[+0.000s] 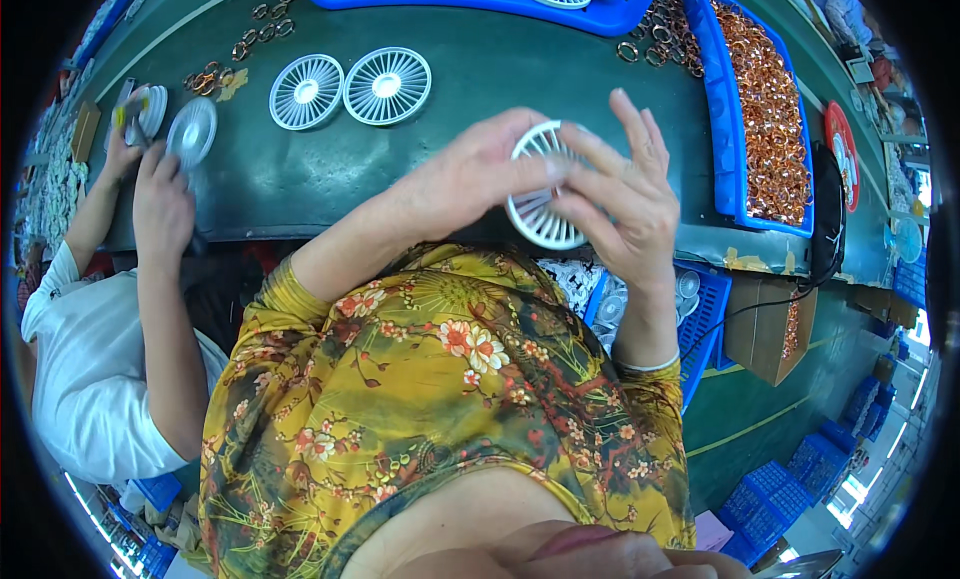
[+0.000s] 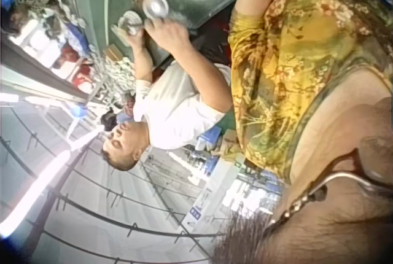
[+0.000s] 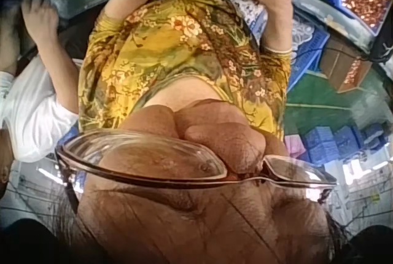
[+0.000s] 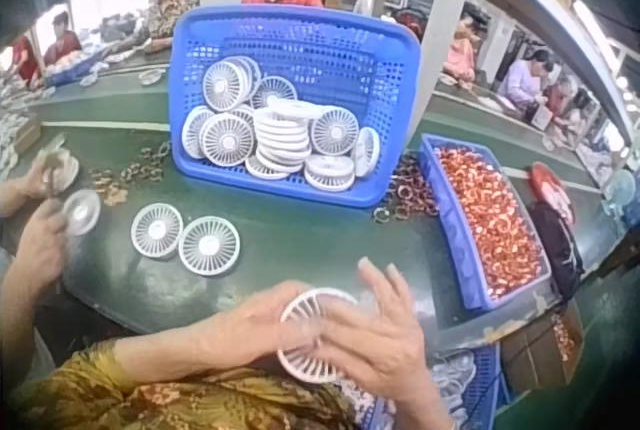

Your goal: The person empties circular plastic grilles from a basket onto the table and fits copper rings into the center of the grilles by hand.

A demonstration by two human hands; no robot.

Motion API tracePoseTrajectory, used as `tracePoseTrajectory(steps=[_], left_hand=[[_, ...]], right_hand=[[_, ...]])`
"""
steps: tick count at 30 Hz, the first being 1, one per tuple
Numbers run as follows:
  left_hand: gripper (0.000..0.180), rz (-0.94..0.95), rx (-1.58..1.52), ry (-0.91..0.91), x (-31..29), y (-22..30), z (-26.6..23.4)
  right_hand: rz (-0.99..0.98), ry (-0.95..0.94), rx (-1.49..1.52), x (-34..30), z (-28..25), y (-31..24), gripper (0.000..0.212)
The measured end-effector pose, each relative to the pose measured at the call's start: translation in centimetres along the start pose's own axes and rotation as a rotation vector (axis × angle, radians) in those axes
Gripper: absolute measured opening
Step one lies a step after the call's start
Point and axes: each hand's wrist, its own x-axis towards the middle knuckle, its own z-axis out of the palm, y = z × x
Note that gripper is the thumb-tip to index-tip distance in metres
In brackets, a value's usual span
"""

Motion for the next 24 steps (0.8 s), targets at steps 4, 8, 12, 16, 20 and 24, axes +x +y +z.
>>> tracePoseTrajectory(steps=[4, 8, 12, 16, 20, 24], left_hand=[[0.043, 0.0, -0.099, -0.034, -0.6, 0.6, 1.3], [0.041, 0.346, 0.558, 0.273, 1.3, -1.3, 0.4], [0.045, 0.64, 1.356, 0.57, 2.0, -2.0, -1.9], [0.043, 0.464, 1.644, 0.753, 1.1, -2.6, -4.1], [0.039, 0.127, 1.831, 0.931, -0.3, -2.1, -7.0], [0.049, 0.232, 1.747, 0.958, 1.0, 0.1, -7.4]], right_hand=[[-0.005, -0.099, 0.231, -0.1, -0.8, 0.7, 0.025], [0.272, -0.041, 0.687, 0.8, 0.9, 4.3, 0.027], [0.586, 0.025, -0.132, 4.3, 2.1, 9.6, 0.034], [0.494, -0.077, -0.427, 4.2, 3.7, 13.3, 0.021], [0.532, -0.054, -0.228, 4.0, 2.9, 11.8, 0.021], [0.632, -0.053, -0.482, 3.5, 2.1, 13.3, 0.021]])
